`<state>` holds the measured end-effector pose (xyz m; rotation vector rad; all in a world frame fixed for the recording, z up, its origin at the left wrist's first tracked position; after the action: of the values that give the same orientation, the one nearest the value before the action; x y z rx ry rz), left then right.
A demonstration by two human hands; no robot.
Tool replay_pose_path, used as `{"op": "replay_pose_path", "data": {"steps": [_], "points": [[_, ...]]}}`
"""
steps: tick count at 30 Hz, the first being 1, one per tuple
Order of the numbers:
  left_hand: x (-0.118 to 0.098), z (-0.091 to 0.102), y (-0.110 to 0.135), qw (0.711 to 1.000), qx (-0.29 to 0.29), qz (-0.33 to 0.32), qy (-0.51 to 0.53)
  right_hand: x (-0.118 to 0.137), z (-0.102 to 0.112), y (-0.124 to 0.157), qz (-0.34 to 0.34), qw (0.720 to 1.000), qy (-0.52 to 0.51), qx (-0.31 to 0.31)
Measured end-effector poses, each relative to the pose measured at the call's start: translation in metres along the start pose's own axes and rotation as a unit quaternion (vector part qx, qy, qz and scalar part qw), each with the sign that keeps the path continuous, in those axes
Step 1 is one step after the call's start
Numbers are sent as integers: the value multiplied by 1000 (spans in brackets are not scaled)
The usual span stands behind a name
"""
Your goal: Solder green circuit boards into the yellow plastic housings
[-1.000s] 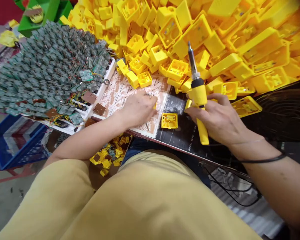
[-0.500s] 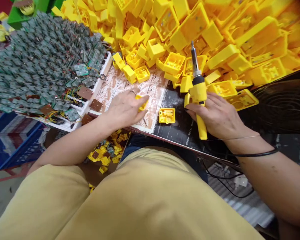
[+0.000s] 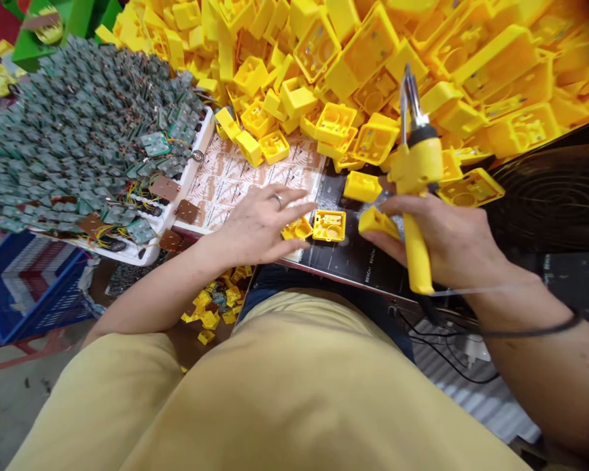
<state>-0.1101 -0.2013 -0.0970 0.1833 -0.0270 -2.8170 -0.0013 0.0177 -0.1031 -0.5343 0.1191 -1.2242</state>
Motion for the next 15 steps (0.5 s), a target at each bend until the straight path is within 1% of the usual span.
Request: {"op": "replay_pose_path", "data": {"steps": [1, 2, 3, 5, 7, 9, 11, 13, 15], "points": [[-3, -2, 0, 998, 18, -53, 17, 9, 4, 7, 19, 1000, -8, -5], [-4, -4, 0, 995, 41, -86, 30, 17, 6, 14, 29, 999, -18, -4], [-4, -6, -1, 993, 60, -93, 35, 22, 6, 20, 33, 999, -25, 0], [3, -6, -4, 995, 82, -54, 20, 25, 4, 27, 27, 999, -20, 1], [10, -5, -9, 996, 85, 9, -17, 20, 3, 29, 17, 1000, 7, -20], [13, -6, -16, 995, 74, 54, -49, 11, 4, 27, 3, 998, 42, -52], [10, -10, -25, 995, 38, 77, -49, 4, 6, 25, -4, 995, 75, -69], [2, -15, -32, 997, -6, 78, -21, 2, 6, 25, -2, 993, 96, -61], [-6, -23, -38, 997, -30, 76, 10, 3, 5, 28, 1, 993, 106, -47]]}}
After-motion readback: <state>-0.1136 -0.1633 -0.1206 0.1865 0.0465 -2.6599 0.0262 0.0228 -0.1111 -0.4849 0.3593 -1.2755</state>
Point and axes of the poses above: each hand's wrist, its own y-axis away from the middle knuckle, its own z-axis out of the back of the hand, x = y × z, the point moved 5 cm from there along -y, towards the middle knuckle, and after that the axes turned 6 degrees about x, right-handed, at the moved point
